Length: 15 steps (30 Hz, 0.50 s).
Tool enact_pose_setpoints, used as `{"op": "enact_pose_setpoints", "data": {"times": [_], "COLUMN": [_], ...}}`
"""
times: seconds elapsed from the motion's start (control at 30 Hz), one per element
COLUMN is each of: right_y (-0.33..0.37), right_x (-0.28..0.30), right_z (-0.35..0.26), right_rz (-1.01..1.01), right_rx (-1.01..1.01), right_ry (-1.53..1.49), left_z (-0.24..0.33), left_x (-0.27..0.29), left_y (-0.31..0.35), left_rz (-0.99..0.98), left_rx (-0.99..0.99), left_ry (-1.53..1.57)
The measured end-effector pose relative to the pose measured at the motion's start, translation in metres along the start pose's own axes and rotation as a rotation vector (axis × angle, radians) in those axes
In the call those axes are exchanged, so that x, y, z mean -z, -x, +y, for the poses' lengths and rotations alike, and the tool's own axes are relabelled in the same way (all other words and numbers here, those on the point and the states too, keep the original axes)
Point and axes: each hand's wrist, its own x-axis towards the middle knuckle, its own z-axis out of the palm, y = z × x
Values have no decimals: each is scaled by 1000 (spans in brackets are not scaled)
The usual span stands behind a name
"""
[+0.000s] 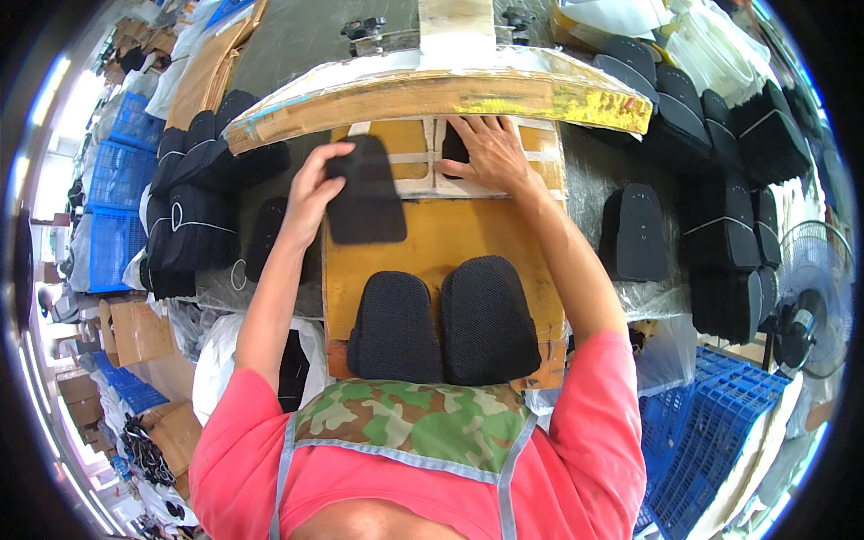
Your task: Applying glue or adhesive to shoe components using a screen-printing jig and a spreader tool.
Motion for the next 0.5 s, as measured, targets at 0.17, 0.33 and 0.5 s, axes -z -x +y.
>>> {"op": "enact_pose_setpoints", "data": {"times": [0.17, 0.33, 0.5], "right_y": [-1, 0, -1], "right_x": [-7, -6, -3], "right_z": [-3, 1, 0], "right_rz": [84, 49, 76], "right_rx": [-69, -118, -112], "right_ry": [-30, -52, -54], "left_z": [-64, -74, -71], "left_x": [2, -31, -43], "left_y": [-82, -91, -78], "left_rz": [222, 143, 59], "left_rx": [-90, -454, -405], "left_ry": [-623, -1144, -1203]}}
